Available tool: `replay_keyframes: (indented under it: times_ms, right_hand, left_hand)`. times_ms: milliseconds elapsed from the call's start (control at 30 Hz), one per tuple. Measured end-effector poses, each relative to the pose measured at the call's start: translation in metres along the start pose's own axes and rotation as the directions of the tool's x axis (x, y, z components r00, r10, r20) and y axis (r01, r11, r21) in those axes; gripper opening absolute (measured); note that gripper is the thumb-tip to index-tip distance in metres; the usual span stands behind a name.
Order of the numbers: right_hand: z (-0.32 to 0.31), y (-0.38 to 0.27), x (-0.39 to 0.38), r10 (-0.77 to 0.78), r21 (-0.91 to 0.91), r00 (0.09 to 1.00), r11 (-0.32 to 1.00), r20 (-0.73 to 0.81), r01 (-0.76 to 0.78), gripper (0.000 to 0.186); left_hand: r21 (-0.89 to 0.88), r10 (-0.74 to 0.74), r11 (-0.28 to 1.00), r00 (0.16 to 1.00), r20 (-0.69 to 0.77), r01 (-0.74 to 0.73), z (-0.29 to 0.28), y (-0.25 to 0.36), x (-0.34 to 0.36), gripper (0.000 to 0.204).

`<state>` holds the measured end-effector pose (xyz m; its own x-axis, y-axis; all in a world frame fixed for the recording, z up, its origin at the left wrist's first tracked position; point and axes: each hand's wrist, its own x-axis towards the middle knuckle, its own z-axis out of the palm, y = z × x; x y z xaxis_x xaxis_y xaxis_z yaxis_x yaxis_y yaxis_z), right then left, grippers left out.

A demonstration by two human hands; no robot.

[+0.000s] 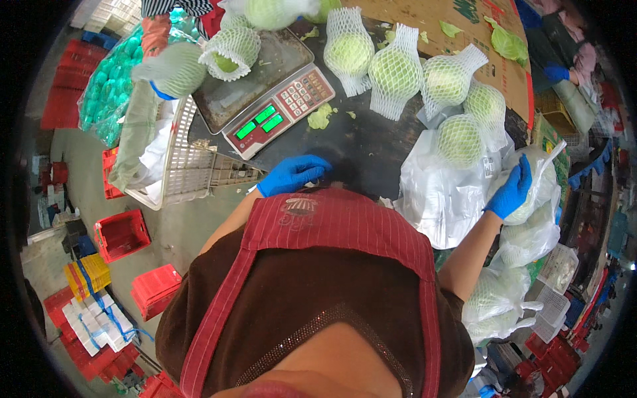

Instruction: The person weighs cabbages on a digital scale, places them into plastic bags, and stacks the bags into red crates. The person also stacks empty red crates.

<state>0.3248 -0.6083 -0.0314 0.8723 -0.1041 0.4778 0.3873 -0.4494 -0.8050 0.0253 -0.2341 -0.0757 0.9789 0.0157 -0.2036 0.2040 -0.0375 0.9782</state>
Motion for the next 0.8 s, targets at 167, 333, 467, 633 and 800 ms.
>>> replay_keyframes:
  times_ms: [167, 333, 467, 633, 800]
  right_hand:
    - [0.029, -0.036, -0.019, 0.074, 0.088, 0.992, 0.993, 0.103, -0.084, 0.024]
    - [0.044, -0.048, -0.027, 0.056, 0.07, 0.987, 0.995, 0.15, -0.067, 0.024]
    - [0.053, -0.054, -0.026, 0.053, 0.139, 0.982, 0.987, 0.18, -0.078, 0.024]
    - [0.064, -0.051, -0.027, 0.1, 0.223, 0.971, 0.963, 0.219, -0.15, 0.024]
    - [0.067, -0.038, -0.025, 0.167, 0.274, 0.954, 0.933, 0.249, -0.235, 0.024]
  left_hand:
    - [-0.066, -0.016, 0.998, 0.999, -0.031, 0.014, -0.009, -0.013, -0.009, 0.028]
    - [-0.074, -0.078, 0.995, 0.992, -0.103, 0.07, -0.017, -0.012, -0.021, 0.028]
    - [-0.086, -0.086, 0.993, 0.991, -0.1, 0.077, -0.015, -0.01, -0.024, 0.028]
    - [-0.123, -0.091, 0.989, 0.994, -0.062, 0.083, -0.007, -0.012, -0.019, 0.027]
    - [-0.086, -0.059, 0.995, 0.997, -0.054, 0.054, 0.001, -0.011, -0.016, 0.028]
